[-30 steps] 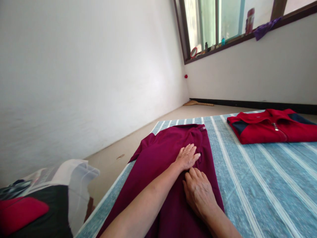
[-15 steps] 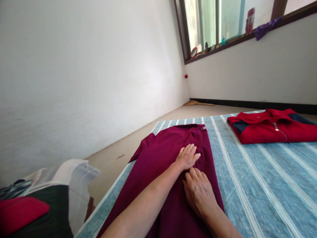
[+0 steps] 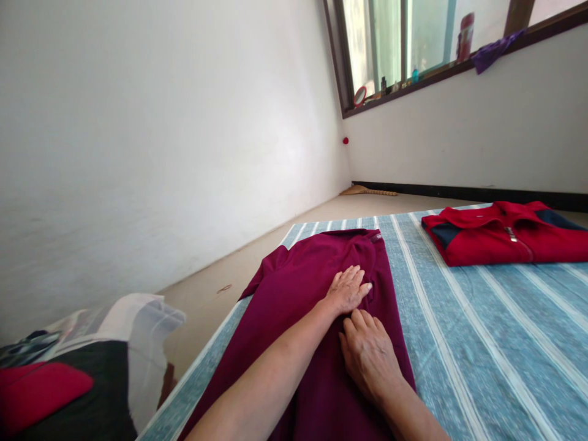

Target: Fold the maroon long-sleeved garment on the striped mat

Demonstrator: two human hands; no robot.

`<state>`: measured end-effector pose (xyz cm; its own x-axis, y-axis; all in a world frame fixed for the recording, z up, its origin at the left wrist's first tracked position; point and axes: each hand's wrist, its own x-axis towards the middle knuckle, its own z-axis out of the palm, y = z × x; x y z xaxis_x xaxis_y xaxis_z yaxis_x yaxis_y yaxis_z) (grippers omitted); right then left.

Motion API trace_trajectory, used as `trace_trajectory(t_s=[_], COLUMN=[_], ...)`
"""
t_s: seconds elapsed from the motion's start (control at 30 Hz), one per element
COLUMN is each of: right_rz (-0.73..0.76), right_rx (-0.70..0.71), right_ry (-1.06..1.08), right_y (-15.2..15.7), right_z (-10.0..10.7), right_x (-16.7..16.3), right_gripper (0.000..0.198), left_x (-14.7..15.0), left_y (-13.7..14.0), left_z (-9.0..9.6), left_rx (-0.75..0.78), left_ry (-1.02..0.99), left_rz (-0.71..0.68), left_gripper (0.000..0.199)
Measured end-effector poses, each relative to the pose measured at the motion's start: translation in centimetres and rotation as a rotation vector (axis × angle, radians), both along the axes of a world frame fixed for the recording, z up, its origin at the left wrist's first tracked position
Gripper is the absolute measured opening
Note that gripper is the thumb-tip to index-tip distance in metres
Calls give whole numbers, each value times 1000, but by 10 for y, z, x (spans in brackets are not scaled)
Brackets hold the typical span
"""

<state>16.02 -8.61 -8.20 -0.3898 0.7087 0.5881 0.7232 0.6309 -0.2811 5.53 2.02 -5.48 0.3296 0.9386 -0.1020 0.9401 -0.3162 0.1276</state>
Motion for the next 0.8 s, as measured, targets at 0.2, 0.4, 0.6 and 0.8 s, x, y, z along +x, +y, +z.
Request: trace_trajectory(t_s=[0.2, 0.4, 0.6, 0.8], right_rz=[7, 0, -6, 7], right_rx=[-28, -11, -12, -6], right_ry=[-15, -17, -15, -49], right_y=[1, 1, -1, 0], right_z=[-1, -1, 1, 1], right_x=[1, 0, 0, 3], right_gripper=[9, 9, 14, 14], left_x=[0, 0, -3, -45], left_y=[0, -2, 1, -7], left_z=[-1, 0, 5, 30], left_rx=[6, 36, 74, 262], left_ry=[-19, -16, -169, -287], left_rz=[1, 3, 15, 117], left_gripper=[64, 61, 58, 47])
